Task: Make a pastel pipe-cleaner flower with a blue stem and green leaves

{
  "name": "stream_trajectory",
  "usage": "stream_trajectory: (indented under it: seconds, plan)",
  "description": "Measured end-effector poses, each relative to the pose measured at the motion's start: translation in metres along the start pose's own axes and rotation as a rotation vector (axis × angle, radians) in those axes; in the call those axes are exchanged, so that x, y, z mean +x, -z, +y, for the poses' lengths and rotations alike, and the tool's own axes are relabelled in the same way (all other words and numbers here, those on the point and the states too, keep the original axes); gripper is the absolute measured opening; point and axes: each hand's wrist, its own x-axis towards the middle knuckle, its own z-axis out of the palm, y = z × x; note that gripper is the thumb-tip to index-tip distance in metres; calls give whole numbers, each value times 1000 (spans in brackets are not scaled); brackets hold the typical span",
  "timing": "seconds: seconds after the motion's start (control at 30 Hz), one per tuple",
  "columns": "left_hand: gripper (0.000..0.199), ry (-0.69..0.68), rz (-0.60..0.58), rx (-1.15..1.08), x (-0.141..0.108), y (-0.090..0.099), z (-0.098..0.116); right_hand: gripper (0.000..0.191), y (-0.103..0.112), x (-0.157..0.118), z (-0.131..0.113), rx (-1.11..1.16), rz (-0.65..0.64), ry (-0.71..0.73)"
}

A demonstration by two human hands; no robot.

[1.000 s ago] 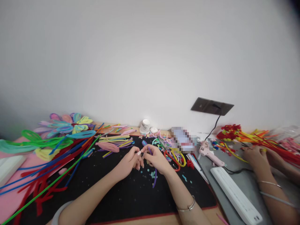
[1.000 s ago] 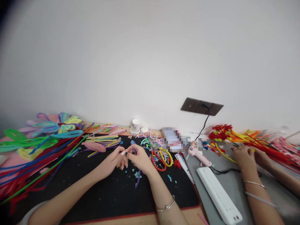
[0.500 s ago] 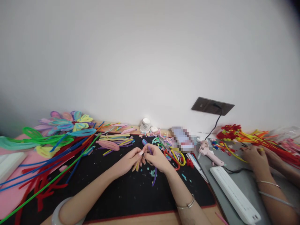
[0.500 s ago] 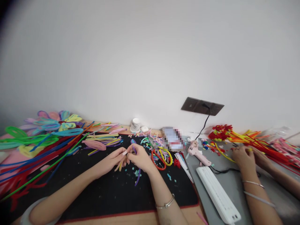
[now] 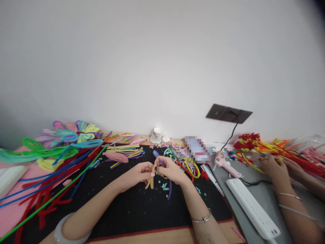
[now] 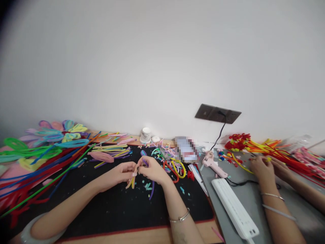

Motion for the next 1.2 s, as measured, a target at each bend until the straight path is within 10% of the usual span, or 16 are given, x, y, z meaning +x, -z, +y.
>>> stream_trajectory:
  seconds: [1.2]
  plan:
    - [23, 136, -102, -236, -1, 9, -8, 18, 9, -2, 3, -107, -111, -12]
